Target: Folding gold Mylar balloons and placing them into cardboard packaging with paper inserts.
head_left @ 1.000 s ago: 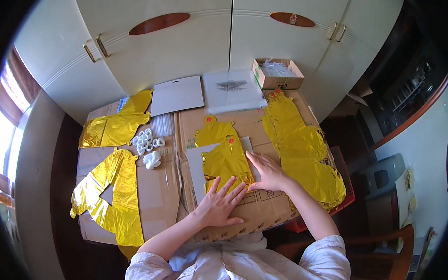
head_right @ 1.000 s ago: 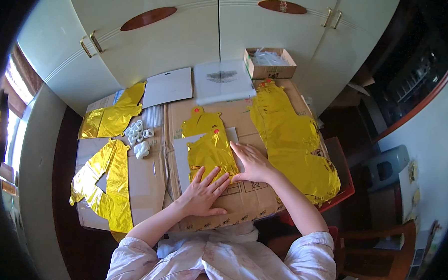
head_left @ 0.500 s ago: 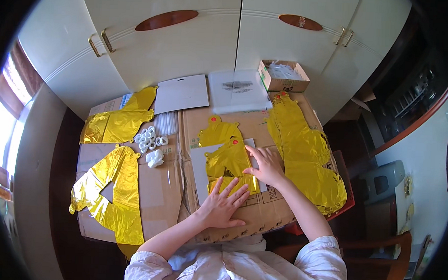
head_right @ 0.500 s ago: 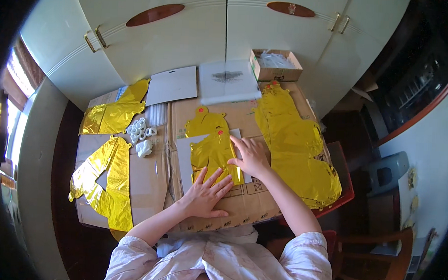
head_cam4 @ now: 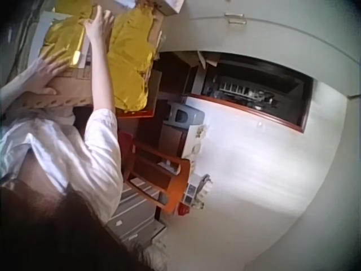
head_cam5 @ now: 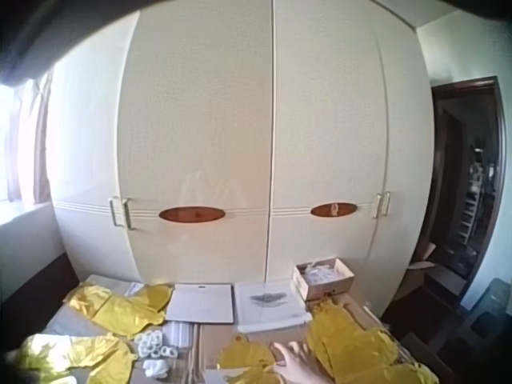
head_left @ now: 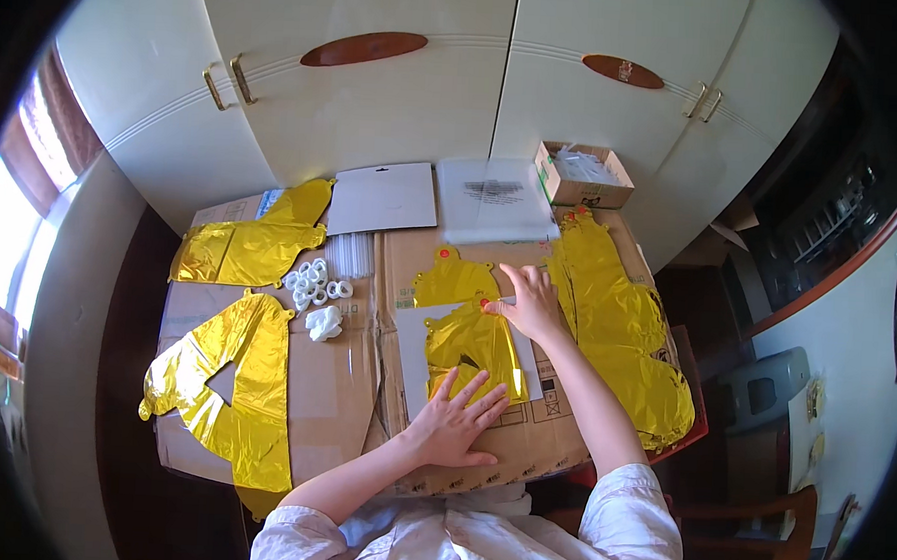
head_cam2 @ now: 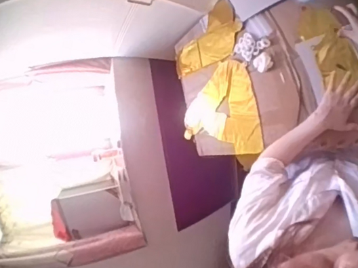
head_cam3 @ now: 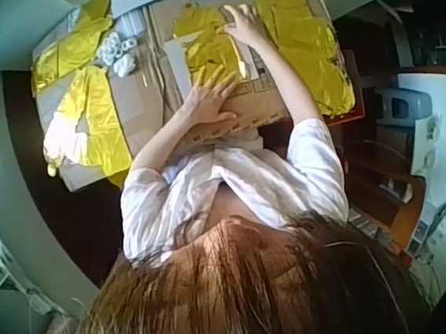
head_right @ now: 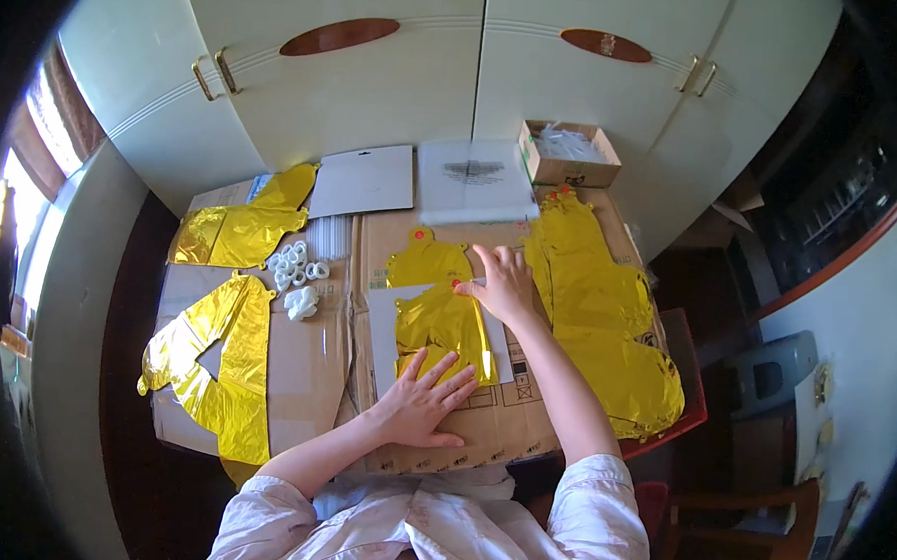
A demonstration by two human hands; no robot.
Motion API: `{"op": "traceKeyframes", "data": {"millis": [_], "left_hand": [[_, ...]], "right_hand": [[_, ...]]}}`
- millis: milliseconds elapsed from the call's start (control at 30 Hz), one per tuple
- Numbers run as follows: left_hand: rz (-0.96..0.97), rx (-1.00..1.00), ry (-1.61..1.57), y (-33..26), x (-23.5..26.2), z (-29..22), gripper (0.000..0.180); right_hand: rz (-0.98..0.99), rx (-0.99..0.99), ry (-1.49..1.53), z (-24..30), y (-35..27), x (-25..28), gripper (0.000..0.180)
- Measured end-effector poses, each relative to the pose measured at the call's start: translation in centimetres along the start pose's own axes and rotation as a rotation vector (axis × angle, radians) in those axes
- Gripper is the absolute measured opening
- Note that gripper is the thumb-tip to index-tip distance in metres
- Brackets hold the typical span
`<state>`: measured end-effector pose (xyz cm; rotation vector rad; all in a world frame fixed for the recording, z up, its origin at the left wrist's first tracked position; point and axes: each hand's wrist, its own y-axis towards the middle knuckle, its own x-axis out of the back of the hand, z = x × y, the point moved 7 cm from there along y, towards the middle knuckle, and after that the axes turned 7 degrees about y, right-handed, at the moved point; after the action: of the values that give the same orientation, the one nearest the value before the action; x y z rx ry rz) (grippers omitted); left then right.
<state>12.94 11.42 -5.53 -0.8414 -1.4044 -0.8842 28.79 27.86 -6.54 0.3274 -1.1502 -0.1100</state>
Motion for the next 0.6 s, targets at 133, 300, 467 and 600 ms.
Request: {"op": "traceKeyframes", "data": {"millis": [133, 300, 467, 600], "left_hand": [[0.016, 0.000, 0.002, 0.0, 0.0, 0.0, 0.091], [0.003, 0.015, -0.025, -0.3, -0.6, 0.2, 0.088], [-0.117, 0.000, -0.322, -0.5, -1.9, 0.5, 0.080], [-0.122, 0.042, -0.089, -0.7, -1.5, 0.3, 0.077]], "right_hand": [[-0.108, 0.063, -0.016, 1.5, 0.4, 1.1, 0.062], [0.101, 0.565, 0.483, 9.4, -4.1, 2.1, 0.026], [0.418, 0.821, 0.540, 14.3, -9.9, 1.9, 0.029], [0.457, 0.777, 0.523, 14.0, -9.3, 0.5, 0.031]]}}
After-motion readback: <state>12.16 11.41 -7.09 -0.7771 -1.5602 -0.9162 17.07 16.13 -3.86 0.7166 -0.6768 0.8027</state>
